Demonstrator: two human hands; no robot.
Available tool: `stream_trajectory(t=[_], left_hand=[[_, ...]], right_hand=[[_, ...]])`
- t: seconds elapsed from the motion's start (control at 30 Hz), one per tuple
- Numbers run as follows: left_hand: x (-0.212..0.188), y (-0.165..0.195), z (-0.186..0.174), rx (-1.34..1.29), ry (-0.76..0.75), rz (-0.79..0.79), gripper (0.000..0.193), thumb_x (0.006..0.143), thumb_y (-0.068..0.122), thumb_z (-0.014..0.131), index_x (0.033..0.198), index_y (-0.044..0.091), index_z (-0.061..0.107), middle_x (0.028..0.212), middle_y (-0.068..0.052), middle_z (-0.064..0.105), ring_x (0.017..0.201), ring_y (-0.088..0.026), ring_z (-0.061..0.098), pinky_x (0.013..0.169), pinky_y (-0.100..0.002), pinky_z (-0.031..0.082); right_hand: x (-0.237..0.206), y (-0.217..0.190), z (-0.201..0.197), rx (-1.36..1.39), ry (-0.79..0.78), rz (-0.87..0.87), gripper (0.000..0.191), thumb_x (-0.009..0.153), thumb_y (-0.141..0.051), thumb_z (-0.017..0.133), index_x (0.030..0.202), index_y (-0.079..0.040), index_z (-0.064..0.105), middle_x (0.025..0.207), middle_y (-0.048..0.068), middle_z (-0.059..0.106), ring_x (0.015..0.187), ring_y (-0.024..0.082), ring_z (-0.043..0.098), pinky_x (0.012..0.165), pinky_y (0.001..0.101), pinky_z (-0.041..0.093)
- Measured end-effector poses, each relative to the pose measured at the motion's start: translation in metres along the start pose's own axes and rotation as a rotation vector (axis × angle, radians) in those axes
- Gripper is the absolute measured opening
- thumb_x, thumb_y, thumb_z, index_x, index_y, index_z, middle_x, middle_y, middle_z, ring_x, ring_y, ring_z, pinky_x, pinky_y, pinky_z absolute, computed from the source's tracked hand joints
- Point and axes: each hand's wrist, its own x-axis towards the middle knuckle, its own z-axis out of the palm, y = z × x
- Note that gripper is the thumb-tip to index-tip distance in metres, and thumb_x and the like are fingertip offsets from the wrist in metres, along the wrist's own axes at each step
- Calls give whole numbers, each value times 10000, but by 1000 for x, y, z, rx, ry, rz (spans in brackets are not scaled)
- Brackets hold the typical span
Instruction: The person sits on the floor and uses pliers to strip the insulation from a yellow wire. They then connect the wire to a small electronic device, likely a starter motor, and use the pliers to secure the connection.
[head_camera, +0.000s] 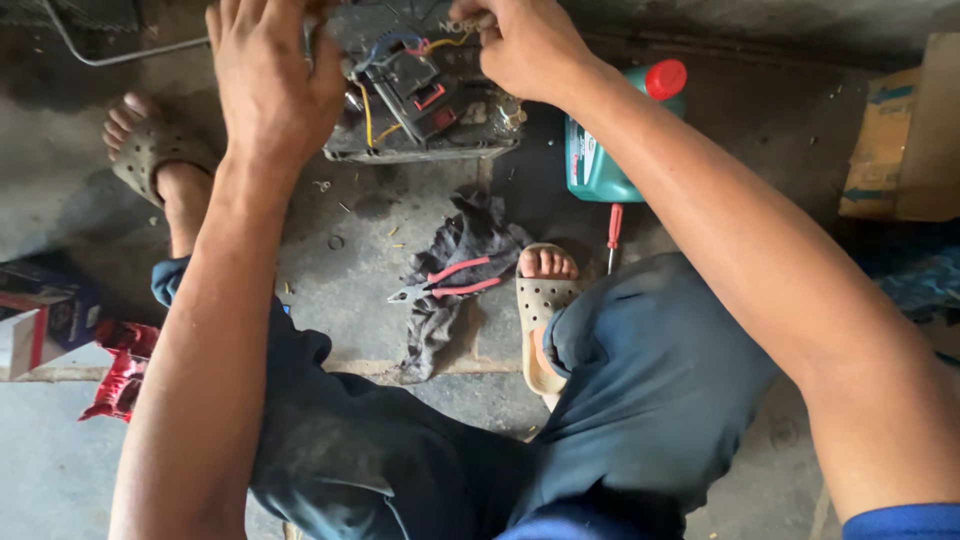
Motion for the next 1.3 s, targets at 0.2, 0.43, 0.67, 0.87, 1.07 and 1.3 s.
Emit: stream_trajectory(t=[0.2, 0.43, 0.67, 0.87, 1.07, 1.3], left_hand=[[-27, -10, -14, -110, -358, -110, 256, 851, 31, 676, 1094, 94, 730, 1092, -125, 705, 1093, -360, 649, 946, -464, 524], [-42, 0, 1, -252, -436, -129, 280, 831, 126, 769, 1097, 52, 720, 1049, -125, 699, 1041, -354, 656, 869, -464, 521], [-43, -2, 2, -360, -441, -262, 154, 890, 120, 758, 1035, 70, 751, 1026, -125, 723, 855, -261, 731, 773, -386, 574], [-41, -21, -30, -378, -317, -293, 180, 969, 98, 741, 1134, 28, 752, 1001, -143, 763, 857, -252, 746, 781, -356, 580], [-38, -24, -33, -299, -220, -230, 160, 939, 76, 759, 1088, 17, 762, 977, -173, 757, 866, -304, 755, 806, -374, 584], [-39, -35, -17, -64, -181, -83, 101, 905, 56, 741, 1005, 52, 741, 957, -149, 737, 855, -376, 707, 771, -449, 561]], right_hand=[[-5, -25, -23, -364, -86, -101, 205, 868, -71, 714, 1071, -74, 742, 1088, 147, 729, 1019, 361, 682, 852, 489, 518], [-4, -36, -23, -403, -66, -126, 332, 866, -112, 759, 1188, -50, 709, 1089, 163, 714, 993, 363, 675, 836, 503, 500], [0, -40, -20, -388, -154, -89, 73, 918, -114, 735, 987, -93, 746, 1028, 105, 738, 975, 324, 690, 826, 479, 518], [-2, -38, -20, -314, -195, -83, 112, 899, -128, 729, 965, -38, 724, 930, 147, 718, 864, 361, 684, 751, 495, 513], [3, -42, -21, -228, -286, -16, 154, 847, -120, 682, 971, -40, 727, 911, 158, 742, 836, 344, 711, 756, 456, 546], [4, -44, -25, -288, -347, -31, 174, 893, -158, 692, 1006, -43, 756, 924, 183, 742, 845, 358, 707, 780, 458, 545]])
